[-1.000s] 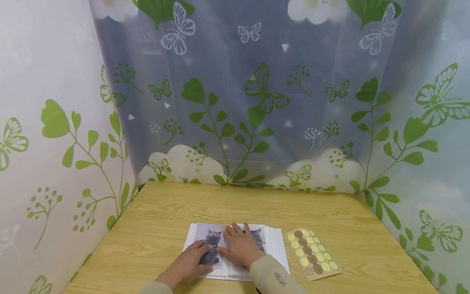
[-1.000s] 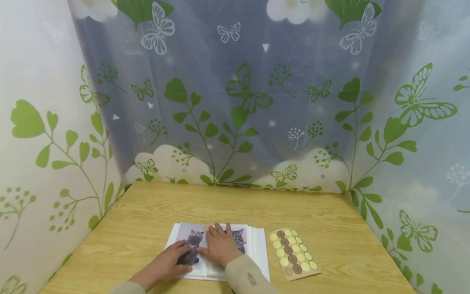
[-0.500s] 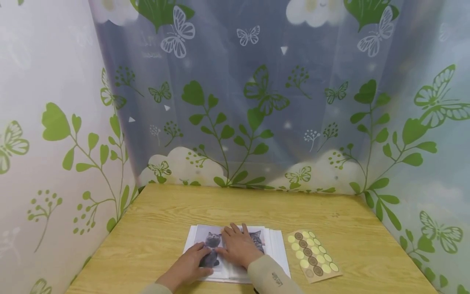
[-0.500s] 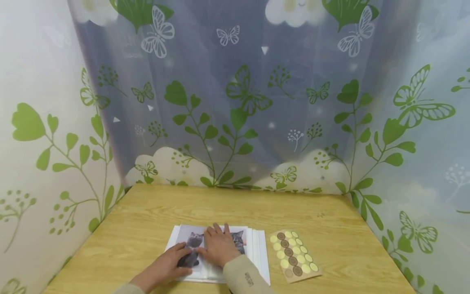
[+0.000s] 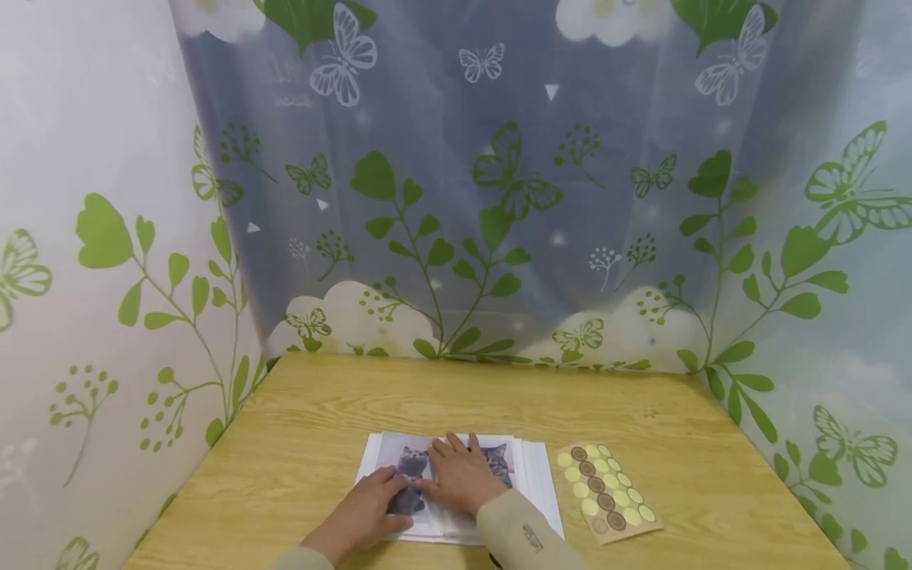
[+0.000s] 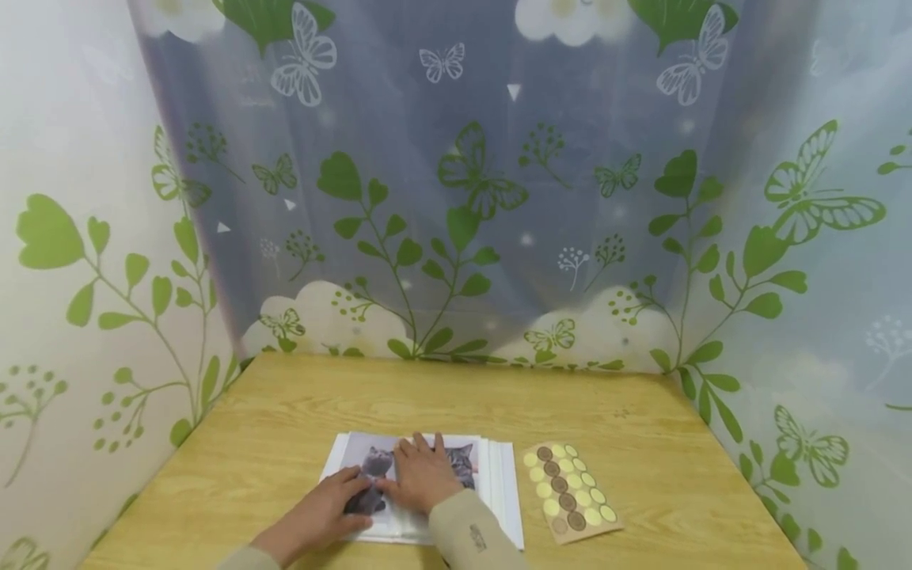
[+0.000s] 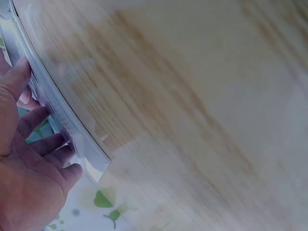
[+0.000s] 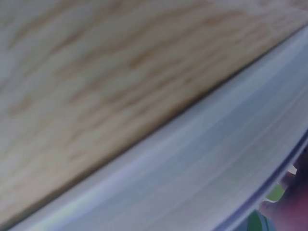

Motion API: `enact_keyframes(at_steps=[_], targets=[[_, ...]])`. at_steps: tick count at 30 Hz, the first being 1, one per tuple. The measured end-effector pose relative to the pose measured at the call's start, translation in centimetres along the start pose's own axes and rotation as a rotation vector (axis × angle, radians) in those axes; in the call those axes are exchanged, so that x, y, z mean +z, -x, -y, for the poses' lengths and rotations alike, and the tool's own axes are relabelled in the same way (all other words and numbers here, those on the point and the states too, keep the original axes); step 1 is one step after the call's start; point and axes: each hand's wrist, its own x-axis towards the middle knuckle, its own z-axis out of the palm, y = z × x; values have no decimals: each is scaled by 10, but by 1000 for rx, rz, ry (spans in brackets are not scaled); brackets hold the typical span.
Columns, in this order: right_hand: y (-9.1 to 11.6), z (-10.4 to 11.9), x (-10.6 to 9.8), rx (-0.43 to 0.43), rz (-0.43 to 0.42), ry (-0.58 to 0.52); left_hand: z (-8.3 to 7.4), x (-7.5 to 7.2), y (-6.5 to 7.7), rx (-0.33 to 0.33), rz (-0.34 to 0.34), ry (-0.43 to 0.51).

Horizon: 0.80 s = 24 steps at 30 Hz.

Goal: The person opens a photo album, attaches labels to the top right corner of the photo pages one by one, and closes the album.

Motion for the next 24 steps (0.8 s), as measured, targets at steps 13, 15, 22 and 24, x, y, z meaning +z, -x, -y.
enact_keyframes(at_steps=[13,15,22,24], targets=[[4,2,3,26,-8,-41,-2,-2,-1,-31,58,0],[4,3,3,33,-11,-38,-2,-1,0,-30,57,-2],[4,5,4,48,-22,-43,-1,-2,0,-24,54,6],[3,5,5,48,-26,-46,0,-1,0,-22,55,4]])
